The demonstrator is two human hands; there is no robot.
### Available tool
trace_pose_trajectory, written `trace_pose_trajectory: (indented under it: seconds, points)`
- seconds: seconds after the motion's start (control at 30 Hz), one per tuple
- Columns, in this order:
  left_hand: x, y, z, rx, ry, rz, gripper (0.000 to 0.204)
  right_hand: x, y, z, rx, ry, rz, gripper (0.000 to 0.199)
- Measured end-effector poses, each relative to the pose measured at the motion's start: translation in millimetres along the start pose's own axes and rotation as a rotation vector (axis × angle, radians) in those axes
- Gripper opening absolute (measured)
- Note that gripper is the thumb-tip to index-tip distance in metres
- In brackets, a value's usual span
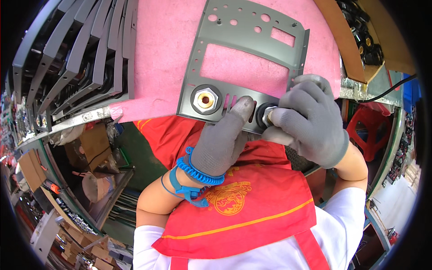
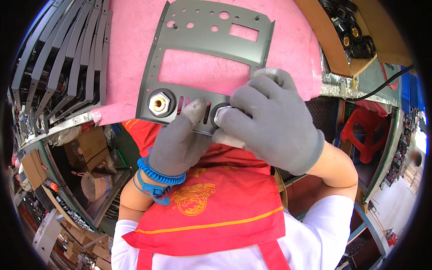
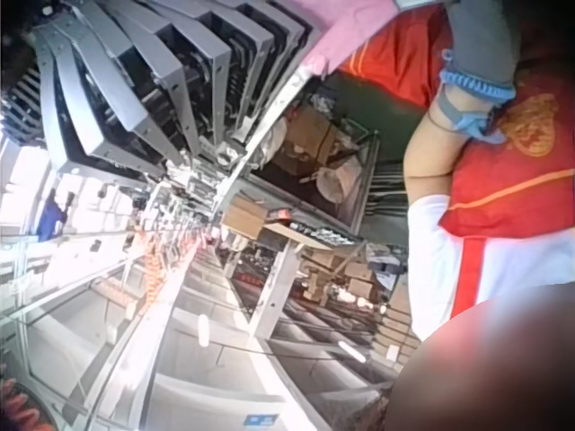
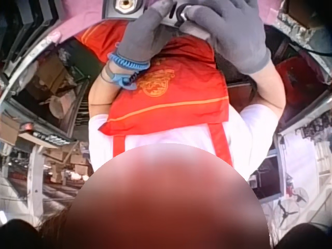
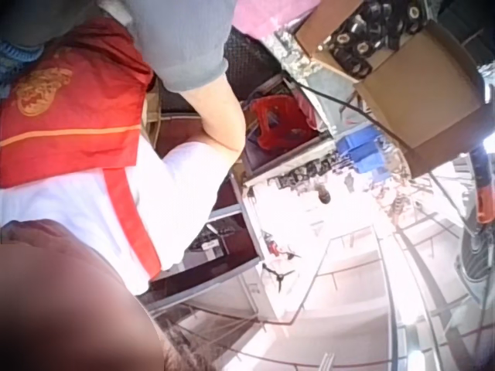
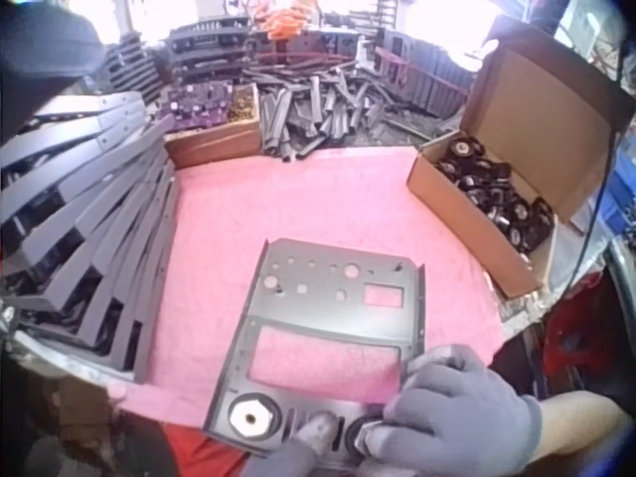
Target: Assembling black plastic nuts and components onto gray metal housing panels.
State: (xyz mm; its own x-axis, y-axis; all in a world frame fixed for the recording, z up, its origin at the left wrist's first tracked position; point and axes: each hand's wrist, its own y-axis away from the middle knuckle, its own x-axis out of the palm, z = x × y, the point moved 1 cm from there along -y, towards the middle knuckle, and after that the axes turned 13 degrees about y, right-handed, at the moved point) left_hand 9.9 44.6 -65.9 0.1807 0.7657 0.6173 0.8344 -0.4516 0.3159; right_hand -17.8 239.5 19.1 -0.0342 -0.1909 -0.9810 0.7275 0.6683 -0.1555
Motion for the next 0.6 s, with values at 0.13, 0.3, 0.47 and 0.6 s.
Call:
trace_pose_trajectory:
  seconds: [0.13, 0.3, 0.47, 0.6]
  points:
    - [1.7, -0.7, 1.0, 0.008, 0.024, -0.007, 0.029, -5.7, -0.7, -2.1, -0.005, -0.055, 0.102, 0.033]
    - [2.8, -1.7, 2.8, 0.040, -0.051, -0.014, 0.027, -7.5, -5.5, -1.4, 0.007, -0.053, -0.011, 0.037]
    - [4.3, -1.5, 3.6, 0.084, -0.149, -0.029, 0.026, -10.5, -6.2, -1.1, 0.068, 0.120, -0.066, 0.043]
    - [5.7, 0.4, 0.8, 0.209, -0.347, 0.007, 0.025, -15.5, -6.4, -7.1, -0.063, -0.090, -0.060, 0.057]
